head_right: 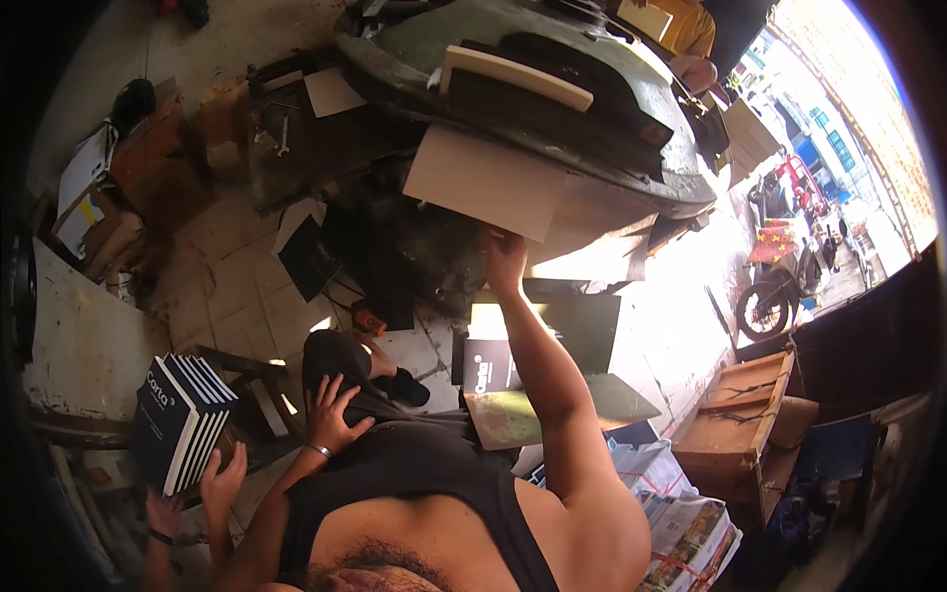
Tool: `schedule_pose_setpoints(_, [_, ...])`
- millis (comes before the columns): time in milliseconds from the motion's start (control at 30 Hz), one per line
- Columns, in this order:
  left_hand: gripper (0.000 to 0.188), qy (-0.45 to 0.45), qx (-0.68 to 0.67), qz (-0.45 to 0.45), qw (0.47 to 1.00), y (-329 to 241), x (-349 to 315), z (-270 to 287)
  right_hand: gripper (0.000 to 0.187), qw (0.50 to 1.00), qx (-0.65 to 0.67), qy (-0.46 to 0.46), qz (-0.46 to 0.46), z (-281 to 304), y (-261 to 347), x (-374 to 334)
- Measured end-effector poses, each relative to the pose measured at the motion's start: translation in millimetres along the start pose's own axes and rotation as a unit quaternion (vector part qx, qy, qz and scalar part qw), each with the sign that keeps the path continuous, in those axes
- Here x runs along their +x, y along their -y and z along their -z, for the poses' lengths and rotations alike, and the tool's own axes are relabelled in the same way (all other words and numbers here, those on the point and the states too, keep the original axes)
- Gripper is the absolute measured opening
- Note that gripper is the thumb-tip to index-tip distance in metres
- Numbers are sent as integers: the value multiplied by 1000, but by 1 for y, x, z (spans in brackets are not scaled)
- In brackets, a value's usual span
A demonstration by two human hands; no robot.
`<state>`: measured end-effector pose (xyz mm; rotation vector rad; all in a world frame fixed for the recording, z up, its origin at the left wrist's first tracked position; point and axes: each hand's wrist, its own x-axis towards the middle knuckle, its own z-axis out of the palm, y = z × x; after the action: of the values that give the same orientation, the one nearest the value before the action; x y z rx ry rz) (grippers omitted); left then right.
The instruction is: The person takes printed booklets from a machine and stacks them together onto a pile by hand.
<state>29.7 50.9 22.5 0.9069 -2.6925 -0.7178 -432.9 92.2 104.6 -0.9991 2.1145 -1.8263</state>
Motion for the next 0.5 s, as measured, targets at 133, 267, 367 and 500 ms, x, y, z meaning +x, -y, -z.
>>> schedule_pose_setpoints(133, [77, -5, -5, 8, 1000, 4, -4, -5, 47, 899, 421, -35, -116, 4, 26, 71])
schedule_pose_setpoints(267, [78, -12, -21, 5, 1000, 10, -5, -11, 48, 825, 564, 26, -4, 9, 51, 108])
schedule_pose_setpoints(367, [79, -6, -21, 4, 1000, 8, -2, -8, 47, 811, 580, 53, 53, 15, 56, 122])
schedule_pose_setpoints(500, [79, -5, -25, 6, 1000, 7, 2, -8, 47, 808, 580, 64, 88, 28, 58, 128])
